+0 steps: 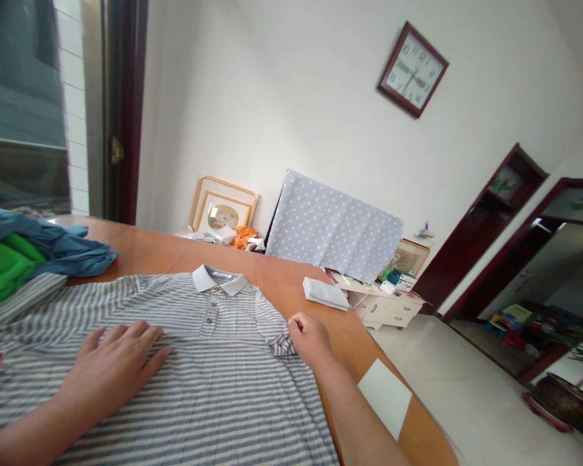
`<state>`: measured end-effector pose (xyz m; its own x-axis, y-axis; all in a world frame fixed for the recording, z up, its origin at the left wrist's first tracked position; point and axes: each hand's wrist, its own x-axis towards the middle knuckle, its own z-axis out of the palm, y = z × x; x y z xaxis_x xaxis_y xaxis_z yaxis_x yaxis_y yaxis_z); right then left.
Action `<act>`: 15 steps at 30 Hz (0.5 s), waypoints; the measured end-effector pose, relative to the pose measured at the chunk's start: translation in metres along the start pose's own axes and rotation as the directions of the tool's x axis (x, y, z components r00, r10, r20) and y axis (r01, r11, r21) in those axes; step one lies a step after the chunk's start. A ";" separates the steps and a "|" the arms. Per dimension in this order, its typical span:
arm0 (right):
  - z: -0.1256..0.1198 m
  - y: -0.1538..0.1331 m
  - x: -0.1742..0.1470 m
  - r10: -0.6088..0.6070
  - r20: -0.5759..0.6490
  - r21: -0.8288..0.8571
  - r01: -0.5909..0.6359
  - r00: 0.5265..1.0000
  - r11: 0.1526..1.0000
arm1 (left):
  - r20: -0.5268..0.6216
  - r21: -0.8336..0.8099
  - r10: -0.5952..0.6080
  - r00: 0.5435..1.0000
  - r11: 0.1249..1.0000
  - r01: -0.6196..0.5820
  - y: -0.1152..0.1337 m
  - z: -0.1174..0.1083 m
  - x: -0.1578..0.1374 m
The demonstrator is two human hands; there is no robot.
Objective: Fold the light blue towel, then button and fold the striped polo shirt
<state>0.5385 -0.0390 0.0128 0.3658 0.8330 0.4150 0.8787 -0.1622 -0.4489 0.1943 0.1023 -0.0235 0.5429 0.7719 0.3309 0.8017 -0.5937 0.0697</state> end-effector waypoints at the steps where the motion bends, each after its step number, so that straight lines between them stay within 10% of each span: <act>1: 0.001 -0.002 -0.002 -0.015 0.021 -0.021 0.015 1.000 1.000 | -0.001 -0.005 0.000 1.000 1.000 0.000 0.000 0.000 0.000; 6: 0.017 -0.020 -0.010 -0.085 0.108 -0.145 0.100 0.991 0.984 | -0.003 -0.031 0.001 1.000 1.000 -0.002 0.001 -0.002 -0.001; 15: 0.015 0.042 0.041 0.325 -0.138 0.183 -0.299 0.936 0.937 | -0.006 -0.040 0.002 1.000 0.999 -0.002 0.002 -0.002 0.001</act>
<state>0.5860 -0.0034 -0.0008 0.6703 0.6535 0.3516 0.6579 -0.3042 -0.6889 0.1955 0.1015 -0.0211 0.5427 0.7694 0.3369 0.7899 -0.6039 0.1069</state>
